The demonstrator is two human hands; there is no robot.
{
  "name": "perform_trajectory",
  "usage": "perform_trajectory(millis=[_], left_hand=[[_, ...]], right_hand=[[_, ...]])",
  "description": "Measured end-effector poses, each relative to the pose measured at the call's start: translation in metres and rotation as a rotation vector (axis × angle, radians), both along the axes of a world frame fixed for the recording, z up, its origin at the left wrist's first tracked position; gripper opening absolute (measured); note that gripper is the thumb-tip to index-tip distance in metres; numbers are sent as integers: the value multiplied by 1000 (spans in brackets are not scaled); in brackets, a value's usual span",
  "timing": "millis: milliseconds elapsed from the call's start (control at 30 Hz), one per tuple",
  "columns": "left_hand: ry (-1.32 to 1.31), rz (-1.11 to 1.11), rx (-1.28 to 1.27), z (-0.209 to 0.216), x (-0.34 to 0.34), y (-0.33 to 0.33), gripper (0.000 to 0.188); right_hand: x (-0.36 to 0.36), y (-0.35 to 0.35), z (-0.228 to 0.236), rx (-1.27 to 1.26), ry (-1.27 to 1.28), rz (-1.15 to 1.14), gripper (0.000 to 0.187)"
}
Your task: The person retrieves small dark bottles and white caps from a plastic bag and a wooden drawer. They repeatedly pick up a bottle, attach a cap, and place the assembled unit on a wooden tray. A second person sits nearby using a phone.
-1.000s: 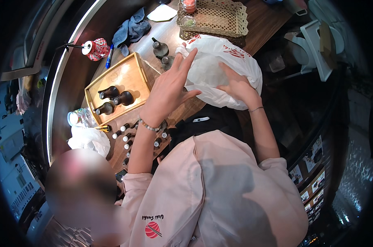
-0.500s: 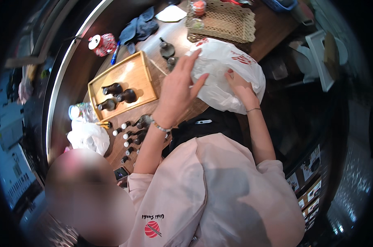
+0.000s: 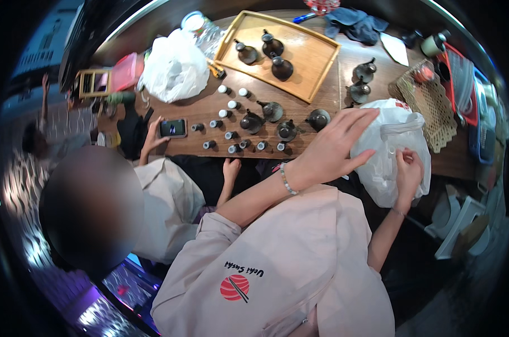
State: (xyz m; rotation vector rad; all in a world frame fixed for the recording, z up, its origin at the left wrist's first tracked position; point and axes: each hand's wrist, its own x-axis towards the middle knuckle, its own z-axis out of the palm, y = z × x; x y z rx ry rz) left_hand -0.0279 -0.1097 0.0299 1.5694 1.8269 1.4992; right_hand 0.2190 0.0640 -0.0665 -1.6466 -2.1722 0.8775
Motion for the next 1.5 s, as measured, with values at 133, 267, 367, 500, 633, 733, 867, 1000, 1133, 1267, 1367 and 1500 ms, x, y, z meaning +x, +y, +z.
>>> perform_trajectory(millis=[133,267,367,500,633,733,867,1000,1133,1267,1367,1500], left_hand=[[-73,252,-73,-2,-23,-39,56],[-145,604,-206,-27,-53,-95,41],[-119,765,-563,-53,-68,-159,39],[-80,731,-865,-96,-48,-212,42],[-197,698,-849,-153,-27,-216,52],[-215,743,-713,-175,-22,-205,51],[-145,721,-666,-194,-27,-201,44],[-134,751,-600,-195,-21,-201,36],[-174,781,-454,-149,-16,-192,31],[-296,759,-180,-100,-23,-177,32],[-372,609,-119,-54,-39,-155,39],[-362,466,90,-3,-55,-112,40]], right_hand=[[4,7,32,-148,103,72,26],[-11,-2,72,-208,64,125,31],[-8,-4,106,-327,-55,184,34],[-5,7,122,-481,51,244,27],[5,28,136,-550,299,248,13],[13,41,137,-485,444,253,12],[9,35,141,-452,551,292,22],[-2,30,140,-447,621,407,34],[-17,16,135,-395,748,396,35],[-66,-13,125,-359,847,342,25],[-122,-52,130,-405,921,418,14],[-191,-94,151,-459,1169,680,26]])
